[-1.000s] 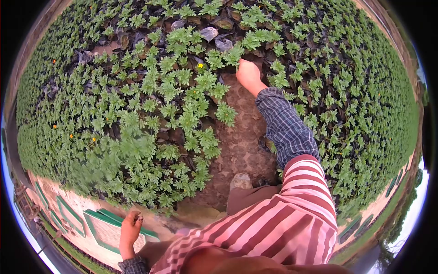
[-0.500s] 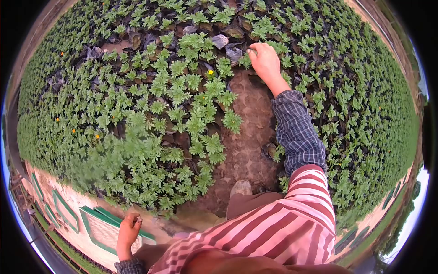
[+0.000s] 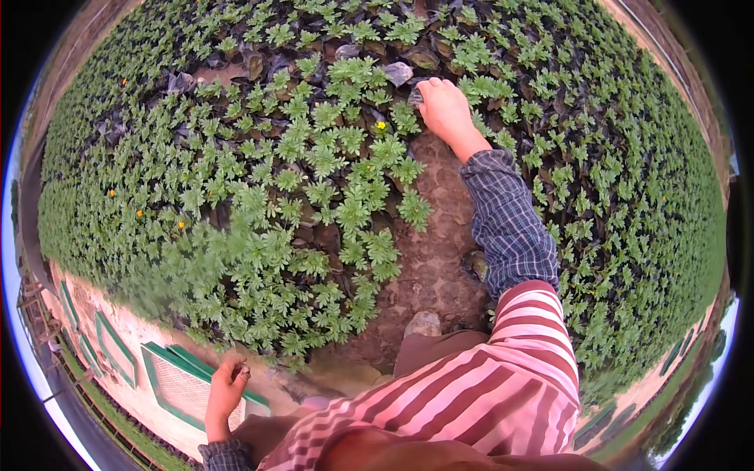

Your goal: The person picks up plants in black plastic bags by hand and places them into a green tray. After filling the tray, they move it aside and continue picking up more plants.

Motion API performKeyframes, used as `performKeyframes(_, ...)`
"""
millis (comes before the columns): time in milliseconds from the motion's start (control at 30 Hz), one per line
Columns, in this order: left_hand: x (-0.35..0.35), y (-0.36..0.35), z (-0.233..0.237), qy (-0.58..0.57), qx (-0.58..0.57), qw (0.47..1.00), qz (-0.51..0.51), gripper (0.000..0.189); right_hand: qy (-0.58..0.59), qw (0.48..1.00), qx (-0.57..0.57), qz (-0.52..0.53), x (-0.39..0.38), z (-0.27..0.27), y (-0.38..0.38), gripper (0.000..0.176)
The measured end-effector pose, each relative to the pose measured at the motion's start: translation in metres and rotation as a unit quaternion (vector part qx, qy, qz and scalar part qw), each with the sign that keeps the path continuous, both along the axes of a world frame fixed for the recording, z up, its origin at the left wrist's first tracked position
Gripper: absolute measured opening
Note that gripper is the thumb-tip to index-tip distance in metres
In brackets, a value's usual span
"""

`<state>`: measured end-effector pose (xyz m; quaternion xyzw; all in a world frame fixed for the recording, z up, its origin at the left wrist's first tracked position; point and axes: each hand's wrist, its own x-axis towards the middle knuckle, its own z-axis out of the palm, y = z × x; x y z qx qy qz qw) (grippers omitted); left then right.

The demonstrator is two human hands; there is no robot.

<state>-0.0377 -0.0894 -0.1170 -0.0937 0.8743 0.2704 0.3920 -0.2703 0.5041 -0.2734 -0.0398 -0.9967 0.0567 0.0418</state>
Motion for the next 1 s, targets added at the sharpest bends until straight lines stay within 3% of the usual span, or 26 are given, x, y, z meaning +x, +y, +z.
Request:
performKeyframes(33,-0.005,0.008,0.003,0.003,-0.002,1.000,0.000,0.026,0.035,0.998,-0.059,-0.002,0.003,0.013,-0.009,0.032)
performKeyframes(67,-0.011,0.021,0.003,-0.022,0.138,0.981,0.136,0.029,0.074,0.992,-0.106,0.006,0.007,0.024,-0.023,0.034)
performKeyframes(100,-0.018,0.037,0.003,-0.046,0.273,0.924,0.264,0.032,0.071,0.981,-0.180,0.020,0.012,0.046,-0.044,0.036)
performKeyframes(133,-0.024,0.052,0.001,-0.043,0.274,0.924,0.262,0.032,0.074,0.959,-0.265,0.070,0.021,0.070,-0.068,0.036)
performKeyframes(167,-0.029,0.068,-0.002,-0.057,0.348,0.873,0.335,0.037,0.056,0.919,-0.368,0.127,0.030,0.091,-0.095,0.026)
performKeyframes(200,-0.034,0.086,-0.004,-0.071,0.418,0.810,0.405,0.043,0.043,0.865,-0.459,0.196,0.040,0.101,-0.123,0.028)
performKeyframes(233,-0.041,0.110,-0.002,-0.071,0.418,0.811,0.403,0.043,0.017,0.815,-0.518,0.261,0.053,0.108,-0.151,0.034)
performKeyframes(300,-0.053,0.147,0.009,-0.090,0.443,0.710,0.540,0.049,-0.004,0.662,-0.601,0.447,0.071,0.114,-0.192,0.042)
performKeyframes(333,-0.052,0.141,0.006,-0.090,0.442,0.712,0.539,0.049,0.008,0.682,-0.576,0.451,0.068,0.112,-0.189,0.038)
performKeyframes(400,-0.043,0.116,-0.013,-0.157,0.501,0.566,0.635,0.044,0.027,0.735,-0.525,0.428,0.048,0.104,-0.176,0.030)
performKeyframes(500,-0.023,0.095,-0.028,-0.134,0.519,0.608,0.586,0.042,0.106,0.890,-0.425,0.130,-0.007,0.052,-0.100,0.018)
performKeyframes(533,-0.019,0.092,-0.029,-0.118,0.498,0.634,0.580,0.041,0.166,0.936,-0.303,0.073,-0.025,0.017,-0.068,0.017)
performKeyframes(567,-0.015,0.091,-0.028,-0.130,0.514,0.646,0.549,0.039,0.207,0.955,-0.209,0.049,-0.035,-0.005,-0.039,0.022)
performKeyframes(600,-0.010,0.089,-0.029,-0.128,0.514,0.644,0.552,0.039,0.176,0.971,-0.159,-0.004,-0.039,-0.016,-0.023,0.026)
performKeyframes(667,0.001,0.087,-0.030,-0.139,0.506,0.682,0.510,0.040,0.086,0.993,-0.072,-0.044,-0.044,-0.030,-0.008,0.031)
performKeyframes(733,0.006,0.087,-0.031,-0.149,0.514,0.682,0.498,0.038,0.081,0.996,0.014,-0.030,-0.047,-0.044,-0.011,0.026)
performKeyframes(800,0.009,0.090,-0.031,-0.151,0.482,0.733,0.455,0.034,0.035,0.999,0.030,-0.026,-0.057,-0.054,-0.016,0.025)
performKeyframes(833,0.013,0.087,-0.034,-0.157,0.495,0.722,0.456,0.033,-0.015,0.998,0.049,-0.024,-0.061,-0.057,-0.019,0.023)
performKeyframes(1000,0.015,0.085,-0.032,-0.141,0.491,0.722,0.465,0.034,0.010,0.997,0.059,-0.049,-0.070,-0.077,-0.013,0.021)
